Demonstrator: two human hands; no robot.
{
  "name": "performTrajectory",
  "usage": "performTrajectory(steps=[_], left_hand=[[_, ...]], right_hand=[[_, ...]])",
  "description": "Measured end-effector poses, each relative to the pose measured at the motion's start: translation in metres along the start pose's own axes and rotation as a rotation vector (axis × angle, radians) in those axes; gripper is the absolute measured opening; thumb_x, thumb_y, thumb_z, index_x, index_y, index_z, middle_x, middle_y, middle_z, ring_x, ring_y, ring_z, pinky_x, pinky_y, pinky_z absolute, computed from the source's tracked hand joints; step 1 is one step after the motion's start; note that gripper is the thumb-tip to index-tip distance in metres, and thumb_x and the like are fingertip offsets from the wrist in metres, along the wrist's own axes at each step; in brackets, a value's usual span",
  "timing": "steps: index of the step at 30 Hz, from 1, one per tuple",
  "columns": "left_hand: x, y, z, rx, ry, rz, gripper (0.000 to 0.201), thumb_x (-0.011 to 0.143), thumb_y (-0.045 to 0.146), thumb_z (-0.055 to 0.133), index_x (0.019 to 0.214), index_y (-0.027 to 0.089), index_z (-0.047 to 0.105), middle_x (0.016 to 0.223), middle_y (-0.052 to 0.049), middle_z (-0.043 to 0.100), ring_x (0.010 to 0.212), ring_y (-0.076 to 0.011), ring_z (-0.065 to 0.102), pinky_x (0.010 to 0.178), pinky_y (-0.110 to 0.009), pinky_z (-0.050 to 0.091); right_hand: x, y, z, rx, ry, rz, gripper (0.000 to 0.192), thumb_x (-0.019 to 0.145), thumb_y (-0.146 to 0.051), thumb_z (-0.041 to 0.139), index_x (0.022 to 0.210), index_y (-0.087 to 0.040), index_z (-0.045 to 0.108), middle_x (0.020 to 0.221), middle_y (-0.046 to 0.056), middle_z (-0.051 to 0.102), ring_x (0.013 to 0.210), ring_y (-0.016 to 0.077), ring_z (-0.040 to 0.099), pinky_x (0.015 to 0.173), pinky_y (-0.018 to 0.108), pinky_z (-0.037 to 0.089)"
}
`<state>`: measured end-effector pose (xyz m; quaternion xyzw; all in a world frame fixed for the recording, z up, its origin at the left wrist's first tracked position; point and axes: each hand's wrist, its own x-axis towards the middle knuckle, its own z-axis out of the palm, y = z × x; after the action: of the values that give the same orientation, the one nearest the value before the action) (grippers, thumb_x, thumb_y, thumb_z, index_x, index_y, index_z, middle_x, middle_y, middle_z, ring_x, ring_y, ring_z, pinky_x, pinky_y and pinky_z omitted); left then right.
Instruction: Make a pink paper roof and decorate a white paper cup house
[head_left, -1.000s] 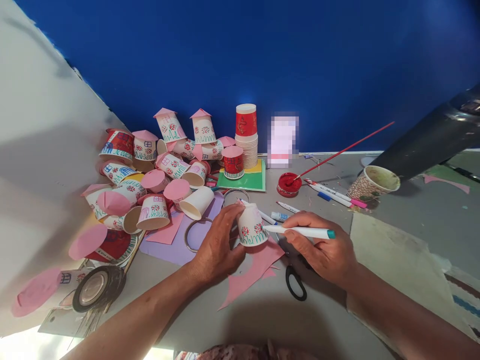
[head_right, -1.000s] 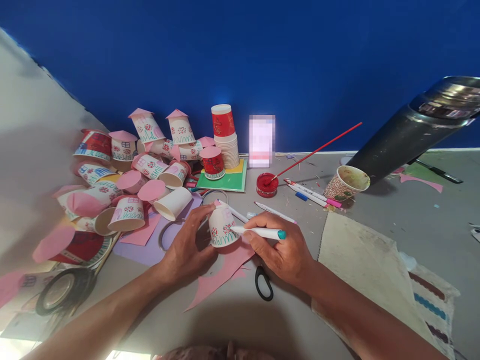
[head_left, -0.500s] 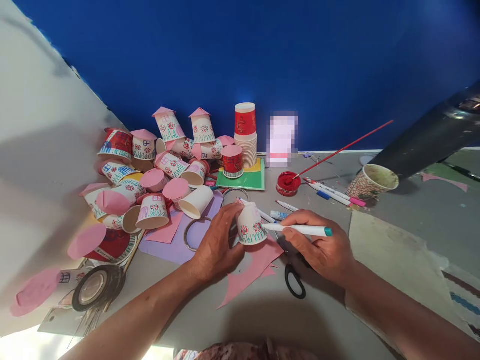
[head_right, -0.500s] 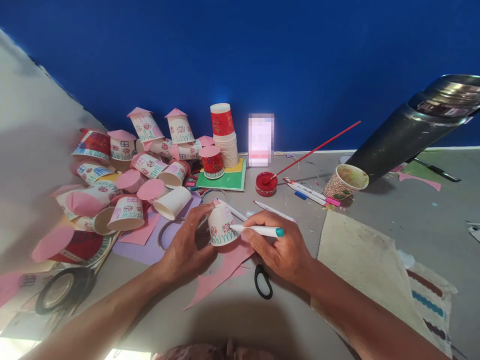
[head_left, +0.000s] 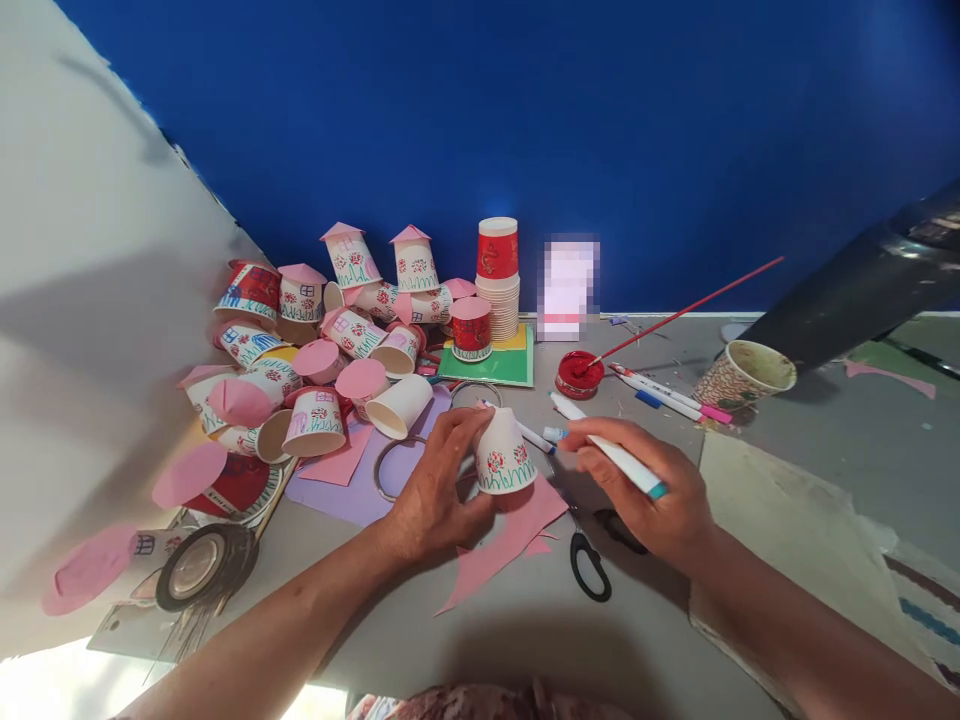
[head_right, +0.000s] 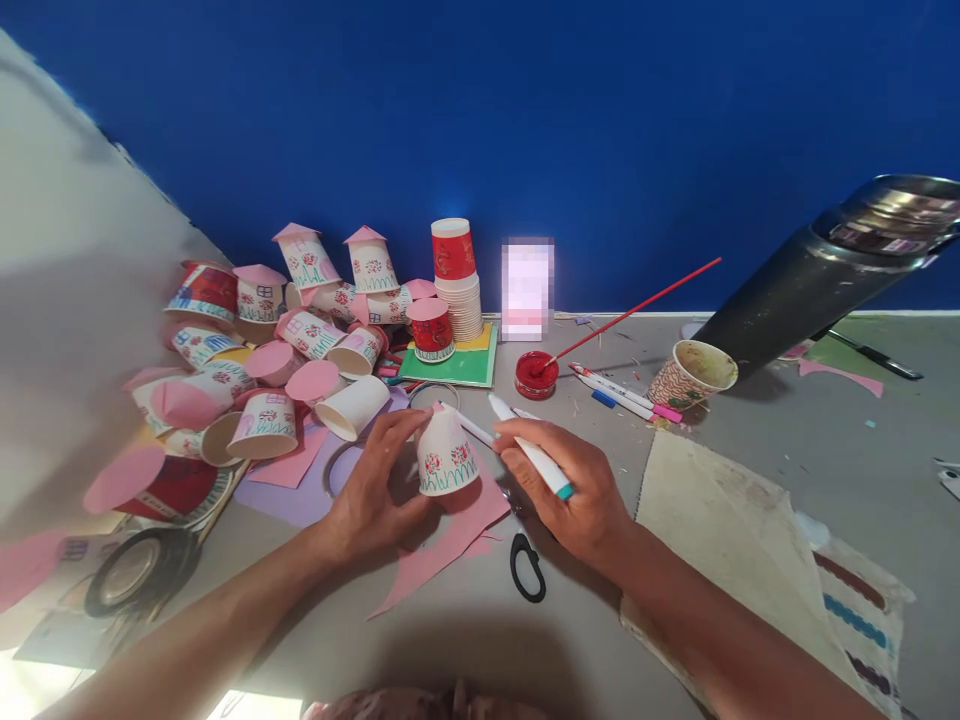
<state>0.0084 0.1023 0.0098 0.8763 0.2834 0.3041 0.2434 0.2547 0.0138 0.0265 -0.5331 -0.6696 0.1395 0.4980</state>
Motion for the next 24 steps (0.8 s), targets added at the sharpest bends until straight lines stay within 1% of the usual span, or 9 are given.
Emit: performTrajectory(steps=[2, 5, 8, 12, 14, 17, 19, 22, 24], left_hand=[[0.000, 0.001, -0.002, 0.046, -0.011, 0.014, 0.094, 0.075, 0.008, 0.072, 0.156, 0.030, 0.031, 0.148, -0.014, 0.049, 0.139, -0.0344, 0.050, 0.114, -0.053, 0.047], [0.000, 0.006, -0.004, 0.128, 0.016, 0.085, 0.097, 0.076, 0.017, 0.077, 0.158, 0.029, 0.026, 0.148, -0.016, 0.052, 0.135, -0.0369, 0.052, 0.111, -0.055, 0.045], [0.000, 0.013, -0.004, 0.164, 0.012, 0.171, 0.095, 0.079, 0.022, 0.077, 0.157, 0.027, 0.023, 0.142, -0.017, 0.056, 0.130, -0.0381, 0.054, 0.107, -0.055, 0.045], [-0.002, 0.023, -0.005, 0.147, -0.012, 0.231, 0.091, 0.082, 0.029, 0.078, 0.156, 0.026, 0.025, 0.137, -0.017, 0.059, 0.124, -0.0369, 0.056, 0.103, -0.055, 0.045], [-0.004, 0.024, -0.005, 0.084, 0.007, 0.222, 0.093, 0.082, 0.032, 0.079, 0.157, 0.027, 0.025, 0.142, -0.017, 0.055, 0.129, -0.0372, 0.053, 0.107, -0.057, 0.044], [-0.006, 0.020, -0.006, -0.155, -0.029, 0.099, 0.104, 0.077, 0.034, 0.084, 0.160, 0.030, 0.022, 0.157, -0.018, 0.042, 0.144, -0.0386, 0.044, 0.114, -0.059, 0.043], [-0.005, 0.017, -0.006, -0.370, -0.084, 0.000, 0.105, 0.075, 0.035, 0.087, 0.160, 0.032, 0.026, 0.162, -0.016, 0.038, 0.147, -0.0385, 0.042, 0.115, -0.057, 0.045], [-0.003, 0.015, -0.003, -0.638, -0.112, -0.057, 0.089, 0.077, 0.033, 0.086, 0.153, 0.031, 0.040, 0.156, -0.014, 0.049, 0.141, -0.0363, 0.052, 0.112, -0.054, 0.051], [-0.001, 0.015, -0.001, -0.703, -0.092, -0.064, 0.082, 0.077, 0.028, 0.085, 0.149, 0.029, 0.045, 0.151, -0.013, 0.054, 0.137, -0.0346, 0.057, 0.110, -0.052, 0.053]], right_hand=[[0.002, 0.001, 0.000, -0.111, -0.054, -0.053, 0.032, 0.095, -0.038, 0.072, 0.124, -0.025, 0.067, 0.108, 0.008, 0.078, 0.086, 0.0217, 0.075, 0.080, 0.034, 0.061], [0.002, 0.002, 0.003, -0.211, -0.145, -0.153, 0.073, 0.079, -0.046, 0.088, 0.140, -0.024, 0.057, 0.123, 0.014, 0.073, 0.109, 0.0313, 0.069, 0.090, 0.044, 0.061], [0.000, 0.003, 0.008, -0.264, -0.230, -0.237, 0.093, 0.071, -0.042, 0.094, 0.149, -0.025, 0.046, 0.132, 0.016, 0.070, 0.117, 0.0360, 0.063, 0.095, 0.052, 0.060], [-0.004, 0.003, 0.011, -0.281, -0.244, -0.313, 0.086, 0.076, -0.028, 0.089, 0.150, -0.028, 0.044, 0.131, 0.014, 0.070, 0.117, 0.0363, 0.062, 0.098, 0.055, 0.058], [-0.005, 0.003, 0.010, -0.223, -0.215, -0.302, 0.080, 0.078, -0.026, 0.086, 0.147, -0.029, 0.046, 0.131, 0.013, 0.070, 0.120, 0.0356, 0.062, 0.101, 0.054, 0.057], [-0.008, 0.004, 0.006, -0.020, -0.192, -0.166, 0.076, 0.078, -0.034, 0.087, 0.144, -0.030, 0.051, 0.139, 0.012, 0.064, 0.127, 0.0338, 0.061, 0.106, 0.051, 0.055], [-0.010, 0.005, 0.005, 0.128, -0.180, -0.055, 0.076, 0.077, -0.041, 0.089, 0.143, -0.031, 0.052, 0.143, 0.011, 0.062, 0.130, 0.0325, 0.061, 0.109, 0.049, 0.053], [-0.012, 0.008, 0.007, 0.303, -0.159, 0.058, 0.079, 0.074, -0.050, 0.090, 0.142, -0.030, 0.053, 0.142, 0.012, 0.063, 0.131, 0.0320, 0.062, 0.109, 0.048, 0.054], [-0.011, 0.010, 0.008, 0.357, -0.172, 0.090, 0.082, 0.073, -0.052, 0.090, 0.143, -0.029, 0.053, 0.143, 0.013, 0.063, 0.131, 0.0320, 0.063, 0.108, 0.048, 0.054]])
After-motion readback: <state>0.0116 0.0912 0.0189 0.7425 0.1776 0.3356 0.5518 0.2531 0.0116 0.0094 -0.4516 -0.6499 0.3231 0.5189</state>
